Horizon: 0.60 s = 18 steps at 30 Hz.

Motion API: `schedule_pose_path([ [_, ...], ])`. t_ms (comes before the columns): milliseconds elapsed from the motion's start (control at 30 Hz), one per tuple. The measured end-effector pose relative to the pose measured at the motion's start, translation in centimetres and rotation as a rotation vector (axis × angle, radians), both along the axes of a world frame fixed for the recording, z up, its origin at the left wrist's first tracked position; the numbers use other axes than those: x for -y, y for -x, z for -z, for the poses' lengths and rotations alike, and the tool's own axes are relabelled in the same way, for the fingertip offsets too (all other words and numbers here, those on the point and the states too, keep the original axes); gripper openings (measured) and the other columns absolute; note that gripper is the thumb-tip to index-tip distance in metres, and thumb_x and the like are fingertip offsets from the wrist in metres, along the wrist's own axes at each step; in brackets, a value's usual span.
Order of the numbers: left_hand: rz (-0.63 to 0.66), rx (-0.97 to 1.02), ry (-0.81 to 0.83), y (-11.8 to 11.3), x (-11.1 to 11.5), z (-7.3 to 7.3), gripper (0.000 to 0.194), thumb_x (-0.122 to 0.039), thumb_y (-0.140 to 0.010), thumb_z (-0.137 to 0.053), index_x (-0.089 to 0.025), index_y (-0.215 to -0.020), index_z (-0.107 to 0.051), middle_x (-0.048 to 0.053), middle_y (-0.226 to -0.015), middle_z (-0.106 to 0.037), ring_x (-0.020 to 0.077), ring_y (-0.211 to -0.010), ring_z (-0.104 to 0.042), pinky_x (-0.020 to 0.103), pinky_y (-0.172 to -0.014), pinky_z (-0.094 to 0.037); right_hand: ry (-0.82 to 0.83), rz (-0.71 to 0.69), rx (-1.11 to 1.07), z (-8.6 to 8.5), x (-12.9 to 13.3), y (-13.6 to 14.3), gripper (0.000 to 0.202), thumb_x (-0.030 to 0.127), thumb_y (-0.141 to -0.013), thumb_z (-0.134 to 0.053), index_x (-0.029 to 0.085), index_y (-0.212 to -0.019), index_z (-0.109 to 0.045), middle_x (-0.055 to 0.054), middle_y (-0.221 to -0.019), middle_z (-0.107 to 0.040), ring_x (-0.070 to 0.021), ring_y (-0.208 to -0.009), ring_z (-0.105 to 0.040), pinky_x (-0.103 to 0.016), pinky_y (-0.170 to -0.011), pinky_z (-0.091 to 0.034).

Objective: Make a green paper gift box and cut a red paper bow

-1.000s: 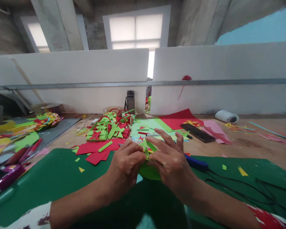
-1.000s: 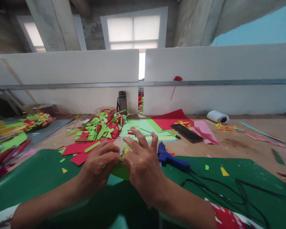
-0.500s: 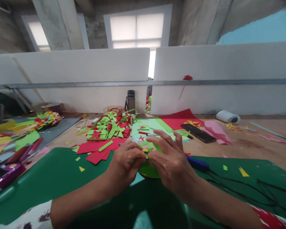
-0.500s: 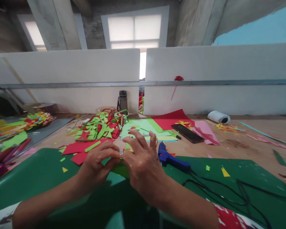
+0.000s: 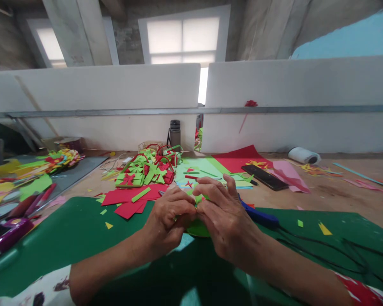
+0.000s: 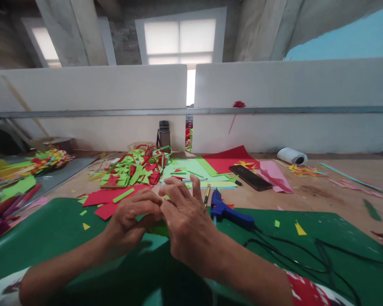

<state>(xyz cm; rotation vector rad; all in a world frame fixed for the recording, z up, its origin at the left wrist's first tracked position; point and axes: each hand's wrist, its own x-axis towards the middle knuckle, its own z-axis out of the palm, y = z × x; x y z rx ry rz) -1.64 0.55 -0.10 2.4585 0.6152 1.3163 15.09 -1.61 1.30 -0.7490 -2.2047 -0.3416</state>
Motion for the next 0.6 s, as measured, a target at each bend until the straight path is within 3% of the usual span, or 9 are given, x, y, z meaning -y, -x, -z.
schedule_pose_path([
  [600,0.05,0.08,0.226,-0.03,-0.32,0.49,0.015,-0.01,-0.083,-0.052,-0.016,-0.079,-0.065,0.006,-0.085,-0.065,0.016,-0.082,-0.057,0.029,-0.076,-0.044,0.066,0.01,0.007,0.07,-0.55,-0.38,0.02,-0.001,-0.08,-0.042,0.013,-0.075,-0.056,-0.011,-0.1,-0.061,-0.0275,-0.117,-0.047,-0.054,-0.102,-0.012],
])
